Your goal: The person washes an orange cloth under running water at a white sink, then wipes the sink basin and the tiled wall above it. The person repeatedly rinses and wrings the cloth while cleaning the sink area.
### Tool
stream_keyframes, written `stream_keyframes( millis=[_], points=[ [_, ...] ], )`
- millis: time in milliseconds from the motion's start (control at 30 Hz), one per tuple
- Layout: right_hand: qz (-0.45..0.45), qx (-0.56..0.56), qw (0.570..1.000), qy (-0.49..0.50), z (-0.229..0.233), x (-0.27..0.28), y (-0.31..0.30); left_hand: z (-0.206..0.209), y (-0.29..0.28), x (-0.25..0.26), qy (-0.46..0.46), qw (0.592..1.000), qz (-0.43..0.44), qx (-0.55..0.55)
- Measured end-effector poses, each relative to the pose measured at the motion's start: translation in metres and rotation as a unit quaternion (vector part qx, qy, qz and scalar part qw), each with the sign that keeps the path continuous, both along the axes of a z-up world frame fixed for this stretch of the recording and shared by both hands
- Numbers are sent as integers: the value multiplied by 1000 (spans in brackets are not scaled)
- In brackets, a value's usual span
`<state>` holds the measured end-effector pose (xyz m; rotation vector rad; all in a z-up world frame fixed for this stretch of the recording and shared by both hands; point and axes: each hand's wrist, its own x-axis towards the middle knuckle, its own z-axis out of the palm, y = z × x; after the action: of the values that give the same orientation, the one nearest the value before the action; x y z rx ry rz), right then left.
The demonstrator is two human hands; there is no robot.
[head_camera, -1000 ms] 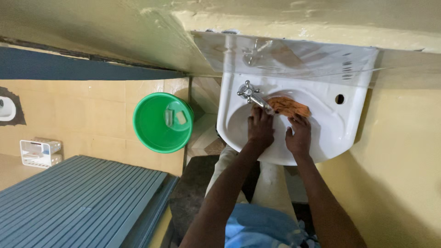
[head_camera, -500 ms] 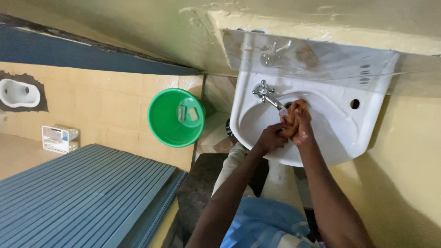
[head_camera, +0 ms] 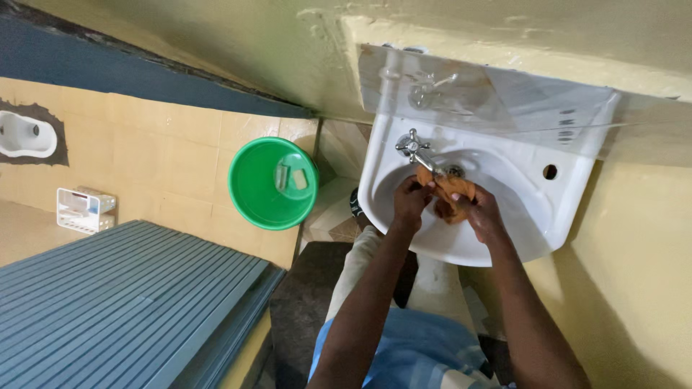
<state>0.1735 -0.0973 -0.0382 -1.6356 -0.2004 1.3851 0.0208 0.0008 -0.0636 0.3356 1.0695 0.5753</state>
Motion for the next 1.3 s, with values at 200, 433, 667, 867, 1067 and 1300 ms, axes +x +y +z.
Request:
stream_keyframes(
  millis=[200,433,667,867,1067,1300],
  points=[
    [-140,210,968,1,21,20,-21,16,0,-8,-74,997,15,-9],
    [30,-107,945,-306,16,21,-38,72,11,-34,343,841,-119,402],
    [89,-35,939,-331,-36,-22,-20,51,-6,-17,440,597,-434,511],
    [235,-27,895,-378,-37,-14,-5,-1,-34,-3,548,429,-367,617],
    [363,-57,805,-467,14,-20,7,8,-30,-4,402,628,-455,488],
    [401,-27,812,-424,52,-26,18,65,-4,-22,182,714,-368,567]
  ],
)
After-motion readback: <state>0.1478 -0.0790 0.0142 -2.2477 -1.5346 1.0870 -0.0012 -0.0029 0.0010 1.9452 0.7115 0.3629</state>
